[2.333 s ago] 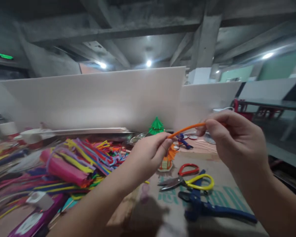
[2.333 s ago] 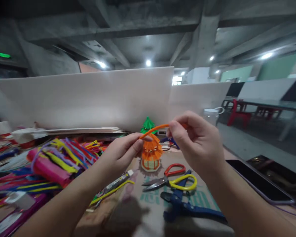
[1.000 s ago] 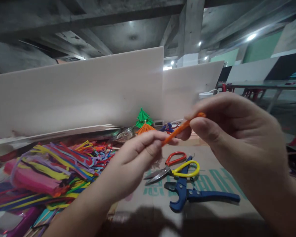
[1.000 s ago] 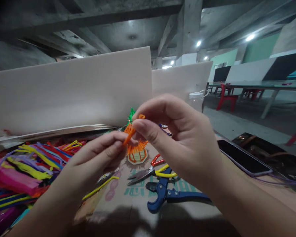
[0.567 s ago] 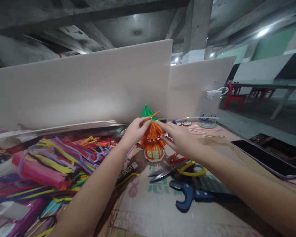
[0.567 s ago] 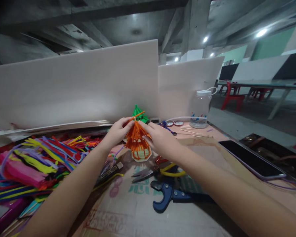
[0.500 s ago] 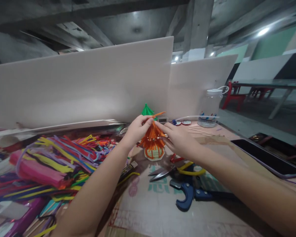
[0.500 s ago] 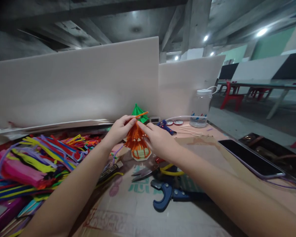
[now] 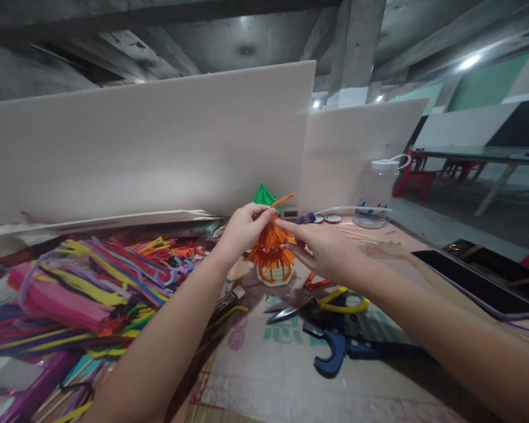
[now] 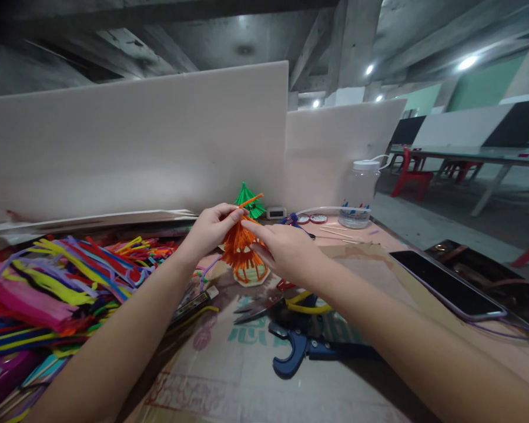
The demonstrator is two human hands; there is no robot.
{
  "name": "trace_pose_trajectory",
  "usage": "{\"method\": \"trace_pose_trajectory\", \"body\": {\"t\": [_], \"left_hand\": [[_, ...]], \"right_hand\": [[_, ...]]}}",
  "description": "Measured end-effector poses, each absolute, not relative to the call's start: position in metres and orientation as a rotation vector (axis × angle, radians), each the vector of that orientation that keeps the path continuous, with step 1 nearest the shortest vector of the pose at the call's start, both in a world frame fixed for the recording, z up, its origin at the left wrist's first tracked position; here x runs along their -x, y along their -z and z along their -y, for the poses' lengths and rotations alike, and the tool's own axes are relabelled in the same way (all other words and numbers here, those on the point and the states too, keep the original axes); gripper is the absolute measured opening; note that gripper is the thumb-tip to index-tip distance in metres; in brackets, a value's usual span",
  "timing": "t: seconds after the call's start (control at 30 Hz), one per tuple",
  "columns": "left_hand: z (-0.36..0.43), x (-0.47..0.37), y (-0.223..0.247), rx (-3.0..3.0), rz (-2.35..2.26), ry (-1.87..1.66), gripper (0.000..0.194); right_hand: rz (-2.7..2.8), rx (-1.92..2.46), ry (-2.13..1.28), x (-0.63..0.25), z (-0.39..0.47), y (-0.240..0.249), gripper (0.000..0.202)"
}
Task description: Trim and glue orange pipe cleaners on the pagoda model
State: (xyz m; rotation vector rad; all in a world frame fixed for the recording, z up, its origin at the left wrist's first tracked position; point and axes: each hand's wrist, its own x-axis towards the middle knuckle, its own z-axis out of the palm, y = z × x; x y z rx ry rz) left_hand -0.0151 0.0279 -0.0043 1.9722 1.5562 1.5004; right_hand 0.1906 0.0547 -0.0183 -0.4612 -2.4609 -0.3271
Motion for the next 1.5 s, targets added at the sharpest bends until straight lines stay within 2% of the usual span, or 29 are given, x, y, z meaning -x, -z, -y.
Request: {"method": "trace_pose_trajectory", "body": {"t": [0.03,0.13,0.3,0.5,0.93,1.07,1.17,1.27,1.4,1.5], "left_hand": [[-0.027,0.014,0.004,-1.991,-1.559,-1.493,0.033],[-0.022,0.009,0.001,-2.032,-1.596,-1.472,0.031],[-0.014,0.003,-0.003,-2.077,-1.614,-1.457,0.029],[-0.008,-0.002,-0.005,-2.154,-1.634,-1.433,0.028],[-0.009,0.008,-0.01,-2.125,-1.619,-1.485,0.027],[-0.01,0.022,-0.015,-1.986,-1.608,-1.546,0.029],[-0.008,0.028,-0.018,-1.854,-1.542,-1.58,0.037],[-0.005,0.031,-0.021,-1.746,-1.422,-1.644,0.045],[-0.003,0.035,-0.024,-1.59,-1.281,-1.752,0.051],[-0.001,0.036,-0.025,-1.559,-1.24,-1.785,0.047]], "right_hand": [[2.471,0.441,0.345,-0.19,-0.056,0.019,0.04],[2.489,0.36,0.384,-0.189,-0.057,0.022,0.023],[2.388,0.363,0.36,-0.187,-0.057,0.026,0.014],[2.443,0.645,0.326,-0.189,-0.057,0.021,0.023],[2.52,0.82,-0.055,-0.211,-0.055,-0.015,0.027],[2.772,0.804,-0.11,-0.236,-0.068,-0.002,0.017],[2.966,0.798,-0.351,-0.245,-0.072,0.023,0.034],[3.044,0.808,-0.671,-0.244,-0.073,0.039,0.042],[3.082,0.656,-0.649,-0.242,-0.074,0.042,0.055],[3.108,0.512,-0.585,-0.246,-0.074,0.041,0.069]]}}
